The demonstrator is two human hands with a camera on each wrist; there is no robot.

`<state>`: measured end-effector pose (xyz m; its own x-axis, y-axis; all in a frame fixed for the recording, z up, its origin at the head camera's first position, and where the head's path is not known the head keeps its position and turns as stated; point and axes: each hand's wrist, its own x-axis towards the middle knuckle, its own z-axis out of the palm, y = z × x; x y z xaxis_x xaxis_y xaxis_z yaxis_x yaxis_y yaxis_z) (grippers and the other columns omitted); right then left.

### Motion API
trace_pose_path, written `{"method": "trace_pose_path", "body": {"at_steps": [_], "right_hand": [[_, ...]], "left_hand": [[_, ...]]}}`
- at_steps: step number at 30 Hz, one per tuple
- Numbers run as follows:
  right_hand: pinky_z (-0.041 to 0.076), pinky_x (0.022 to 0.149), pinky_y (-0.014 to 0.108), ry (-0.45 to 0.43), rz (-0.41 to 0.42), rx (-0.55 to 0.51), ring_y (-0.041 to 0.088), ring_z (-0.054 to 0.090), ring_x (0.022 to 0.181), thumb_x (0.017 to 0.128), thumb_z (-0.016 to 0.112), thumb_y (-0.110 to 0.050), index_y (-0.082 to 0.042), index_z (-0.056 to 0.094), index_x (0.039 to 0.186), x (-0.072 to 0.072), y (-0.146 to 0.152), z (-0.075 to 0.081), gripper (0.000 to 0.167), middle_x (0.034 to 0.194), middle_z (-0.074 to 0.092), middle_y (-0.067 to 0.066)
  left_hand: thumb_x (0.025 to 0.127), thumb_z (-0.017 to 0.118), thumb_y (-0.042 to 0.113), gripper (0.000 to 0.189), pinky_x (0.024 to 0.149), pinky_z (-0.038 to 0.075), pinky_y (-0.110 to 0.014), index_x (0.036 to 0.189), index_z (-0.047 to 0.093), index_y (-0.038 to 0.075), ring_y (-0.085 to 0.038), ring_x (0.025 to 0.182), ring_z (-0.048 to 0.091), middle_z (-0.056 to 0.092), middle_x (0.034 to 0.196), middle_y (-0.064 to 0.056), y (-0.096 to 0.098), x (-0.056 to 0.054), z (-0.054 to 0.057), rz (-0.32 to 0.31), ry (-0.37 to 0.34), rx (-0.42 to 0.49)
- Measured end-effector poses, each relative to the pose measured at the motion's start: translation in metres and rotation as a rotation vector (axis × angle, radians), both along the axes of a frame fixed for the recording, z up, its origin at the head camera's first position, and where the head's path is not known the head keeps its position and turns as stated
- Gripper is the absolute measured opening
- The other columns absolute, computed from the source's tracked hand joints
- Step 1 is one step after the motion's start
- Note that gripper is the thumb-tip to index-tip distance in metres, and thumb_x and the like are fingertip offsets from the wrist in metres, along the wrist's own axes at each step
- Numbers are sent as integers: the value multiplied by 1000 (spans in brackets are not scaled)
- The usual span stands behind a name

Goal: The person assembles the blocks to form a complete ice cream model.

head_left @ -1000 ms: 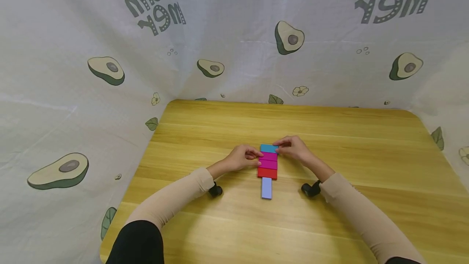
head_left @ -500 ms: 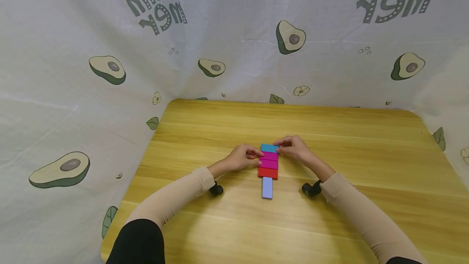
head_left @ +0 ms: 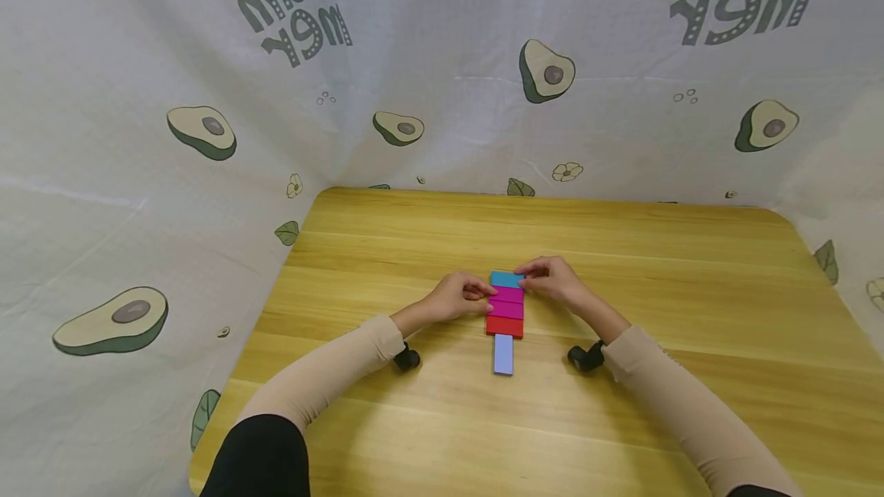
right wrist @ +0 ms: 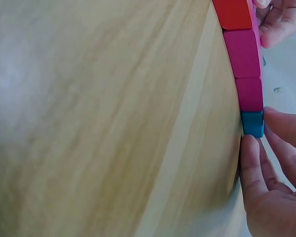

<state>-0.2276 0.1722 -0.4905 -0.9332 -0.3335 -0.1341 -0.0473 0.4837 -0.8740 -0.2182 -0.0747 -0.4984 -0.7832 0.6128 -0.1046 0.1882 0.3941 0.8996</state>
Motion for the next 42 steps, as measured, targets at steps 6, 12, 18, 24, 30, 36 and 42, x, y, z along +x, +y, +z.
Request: {"method": "trace_pose_path", "body": {"at_steps": [6,12,18,24,30,36,42], "right_hand": [[49,71,19,11,-1,1,28,58,91,93,68,0,13,68,115,0,-1,0,25,106,66,24],[50,72,18,6,4,-7,27,58,92,93,68,1,13,67,115,-1,-1,-1,25,109,66,25],[49,72,18,-14,12,-26,26,56,92,93,68,1,13,67,117,-1,0,-1,27,111,65,26],[49,72,18,-17,11,-28,27,56,92,93,68,0,13,67,117,-1,-1,0,27,111,65,26],[48,76,19,-17,3,-21,29,57,98,95,67,-5,12,66,118,2,-3,2,28,115,65,25],[49,73,22,-42,-35,-58,20,58,91,97,66,-8,12,64,121,3,-3,3,31,114,67,24],[51,70,23,-15,-75,-72,23,60,88,97,67,-12,12,60,124,0,4,5,37,107,65,23]], "left_hand": [[89,75,6,26,90,53,-20,114,73,-1,-17,106,64,69,119,-11,-1,0,0,-2,5,8],[89,75,6,26,89,53,-19,114,73,0,-12,103,63,69,118,-10,-1,0,0,7,-3,5],[89,75,5,26,90,52,-19,114,73,0,-12,104,63,69,119,-10,0,0,-2,4,-6,2],[90,75,6,25,90,52,-19,114,73,1,-12,104,63,69,118,-8,-2,-1,-1,3,-8,4],[91,74,7,25,91,52,-20,115,73,1,-13,105,63,70,118,-8,-3,-2,-2,-11,-23,9],[94,71,11,26,91,52,-20,118,72,1,-12,104,64,70,117,-7,-5,-3,2,-35,-33,-5],[95,70,10,27,90,53,-20,120,70,0,-14,103,65,70,115,-9,-4,-6,8,-44,-17,-18]]}}
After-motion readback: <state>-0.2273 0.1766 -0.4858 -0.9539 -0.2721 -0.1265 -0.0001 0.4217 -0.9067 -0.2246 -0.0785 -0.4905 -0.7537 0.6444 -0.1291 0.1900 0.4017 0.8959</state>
